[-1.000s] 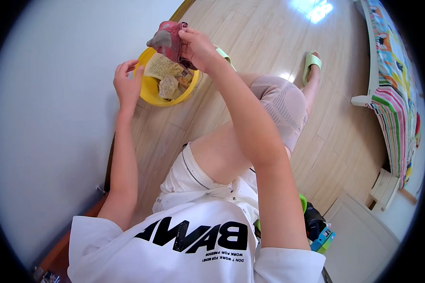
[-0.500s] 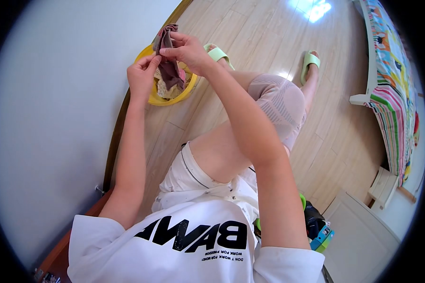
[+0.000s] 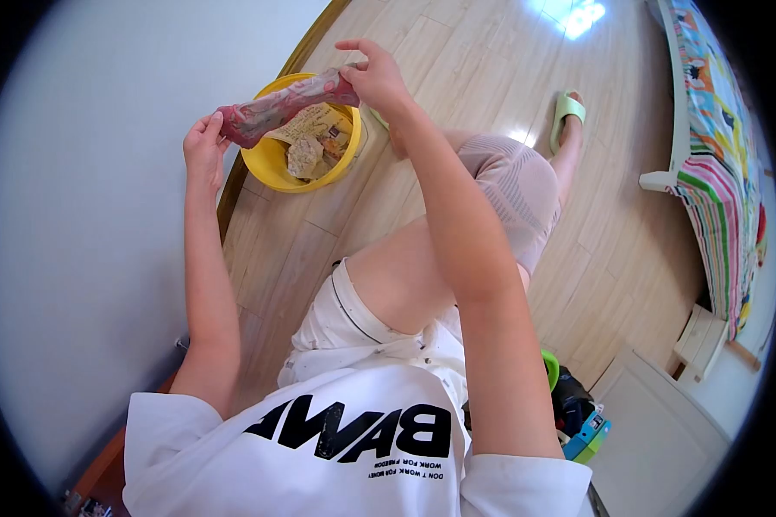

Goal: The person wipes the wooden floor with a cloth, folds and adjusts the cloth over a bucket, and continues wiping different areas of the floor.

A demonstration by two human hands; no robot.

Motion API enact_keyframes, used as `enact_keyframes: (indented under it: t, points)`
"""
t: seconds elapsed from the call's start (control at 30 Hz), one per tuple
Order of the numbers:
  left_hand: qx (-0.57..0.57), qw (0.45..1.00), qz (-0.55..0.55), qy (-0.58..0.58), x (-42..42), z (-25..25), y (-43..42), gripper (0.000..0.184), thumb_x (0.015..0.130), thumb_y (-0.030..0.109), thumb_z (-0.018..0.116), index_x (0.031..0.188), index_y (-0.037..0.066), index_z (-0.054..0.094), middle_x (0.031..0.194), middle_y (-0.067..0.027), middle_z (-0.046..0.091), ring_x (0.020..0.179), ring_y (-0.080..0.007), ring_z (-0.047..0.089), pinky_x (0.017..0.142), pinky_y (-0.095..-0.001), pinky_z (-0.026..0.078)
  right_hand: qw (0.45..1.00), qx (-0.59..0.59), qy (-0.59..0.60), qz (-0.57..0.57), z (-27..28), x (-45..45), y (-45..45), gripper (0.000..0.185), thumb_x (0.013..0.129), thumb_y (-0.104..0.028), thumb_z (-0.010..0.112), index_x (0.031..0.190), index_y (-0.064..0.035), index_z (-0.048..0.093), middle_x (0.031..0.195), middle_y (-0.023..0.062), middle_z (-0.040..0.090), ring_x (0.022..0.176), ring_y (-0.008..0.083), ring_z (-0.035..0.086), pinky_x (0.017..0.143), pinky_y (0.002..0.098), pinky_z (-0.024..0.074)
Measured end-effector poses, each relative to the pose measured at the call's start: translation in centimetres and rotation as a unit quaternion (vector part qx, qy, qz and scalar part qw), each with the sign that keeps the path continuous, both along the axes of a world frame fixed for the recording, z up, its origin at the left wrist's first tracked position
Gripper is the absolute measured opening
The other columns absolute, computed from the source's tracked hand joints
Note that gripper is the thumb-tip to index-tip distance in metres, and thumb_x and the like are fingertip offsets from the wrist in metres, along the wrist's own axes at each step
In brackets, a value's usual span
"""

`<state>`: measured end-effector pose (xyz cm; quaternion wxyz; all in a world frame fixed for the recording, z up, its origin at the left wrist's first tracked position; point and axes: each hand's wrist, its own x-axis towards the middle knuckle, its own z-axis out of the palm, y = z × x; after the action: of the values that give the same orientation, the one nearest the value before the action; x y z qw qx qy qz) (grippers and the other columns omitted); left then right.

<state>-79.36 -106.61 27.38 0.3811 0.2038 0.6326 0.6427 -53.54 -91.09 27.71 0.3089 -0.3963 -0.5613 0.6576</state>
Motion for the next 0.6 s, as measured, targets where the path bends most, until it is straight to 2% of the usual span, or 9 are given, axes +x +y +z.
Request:
enact_keyframes:
  t: [0.07, 0.2, 0.27, 0.37, 0.47, 0.53, 0.57, 0.6]
  points:
    - [0.009, 1.0, 0.021, 0.02, 0.3, 0.2, 0.0, 0.025, 0.093, 0.008, 0.067, 0.113, -0.002, 0.057, 0.099, -0.0107, 0.069, 0.086, -0.0147, 0.065, 0.079, -0.0304, 0.053, 0.999, -0.004, 0.008, 0.033, 0.1, -0.1, 0.2, 0.032, 0.093, -0.006, 0.061, 0.125, -0.0035, 0.062, 0.096, 0.0102, 0.072, 0.083, 0.0132, 0.066, 0.075, 0.027, 0.0534]
    - [-0.012, 0.983, -0.059, 0.173, 1.0, 1.5, -0.3, 0.032, 0.084, 0.0, 0.072, 0.115, -0.002, 0.061, 0.101, -0.0096, 0.069, 0.087, -0.0134, 0.065, 0.083, -0.0298, 0.053, 0.982, 0.141, -0.084, 0.088, 0.0, -0.1, 0.2, 0.038, 0.086, -0.005, 0.067, 0.124, -0.0014, 0.064, 0.098, 0.0095, 0.072, 0.085, 0.0157, 0.067, 0.078, 0.0281, 0.0536]
    - [-0.056, 0.954, -0.108, 0.274, 0.2, 1.0, -0.5, 0.033, 0.081, -0.002, 0.073, 0.113, -0.002, 0.063, 0.104, -0.0089, 0.068, 0.089, -0.0129, 0.065, 0.086, -0.029, 0.052, 0.958, 0.208, -0.158, 0.116, 0.7, 0.1, -0.4, 0.042, 0.081, -0.004, 0.07, 0.123, -0.0006, 0.066, 0.097, 0.0088, 0.073, 0.088, 0.0169, 0.068, 0.08, 0.028, 0.0533]
    - [-0.113, 0.903, -0.136, 0.392, -0.1, 1.7, -1.0, 0.024, 0.081, -0.001, 0.073, 0.104, -0.002, 0.066, 0.105, -0.0065, 0.068, 0.093, -0.0118, 0.064, 0.087, -0.0295, 0.051, 0.931, 0.236, -0.231, 0.154, -0.5, -0.4, 0.1, 0.042, 0.077, -0.007, 0.071, 0.118, 0.0009, 0.067, 0.093, 0.007, 0.073, 0.099, 0.017, 0.066, 0.086, 0.0303, 0.0518]
    - [-0.115, 0.833, -0.16, 0.517, -1.6, 2.2, -1.8, 0.017, 0.084, 0.003, 0.072, 0.101, 0.0, 0.066, 0.105, -0.0045, 0.067, 0.095, -0.0126, 0.064, 0.088, -0.0315, 0.051, 0.895, 0.326, -0.269, 0.142, 0.4, 0.1, 0.2, 0.036, 0.079, -0.016, 0.072, 0.111, 0.0016, 0.07, 0.097, 0.0089, 0.072, 0.108, 0.018, 0.063, 0.093, 0.035, 0.0492]
    - [-0.04, 0.924, -0.202, 0.322, -2.7, 3.1, -2.3, 0.014, 0.09, 0.009, 0.068, 0.101, 0.002, 0.066, 0.108, -0.0049, 0.066, 0.096, -0.0135, 0.064, 0.088, -0.0329, 0.051, 0.944, 0.229, -0.201, 0.13, 1.4, 0.6, 0.4, 0.035, 0.083, -0.023, 0.071, 0.111, -0.0006, 0.07, 0.105, 0.0098, 0.071, 0.11, 0.0194, 0.062, 0.095, 0.0381, 0.0479]
    - [0.0, 0.951, -0.221, 0.218, -3.0, 3.5, -2.4, 0.013, 0.092, 0.012, 0.066, 0.101, 0.003, 0.065, 0.11, -0.005, 0.066, 0.096, -0.0139, 0.064, 0.088, -0.0336, 0.051, 0.962, 0.18, -0.165, 0.123, 1.9, 0.8, 0.4, 0.035, 0.085, -0.026, 0.07, 0.111, -0.0016, 0.07, 0.108, 0.0102, 0.07, 0.112, 0.0201, 0.061, 0.096, 0.0397, 0.0473]
    - [-0.003, 0.965, -0.226, 0.135, -3.0, 3.8, -2.3, 0.016, 0.095, 0.016, 0.064, 0.104, 0.003, 0.065, 0.113, -0.0059, 0.065, 0.099, -0.015, 0.064, 0.088, -0.034, 0.051, 0.987, 0.07, -0.102, 0.106, 2.5, 0.8, 0.0, 0.036, 0.087, -0.027, 0.069, 0.113, -0.0018, 0.069, 0.112, 0.0104, 0.069, 0.112, 0.0208, 0.061, 0.096, 0.0401, 0.0477]
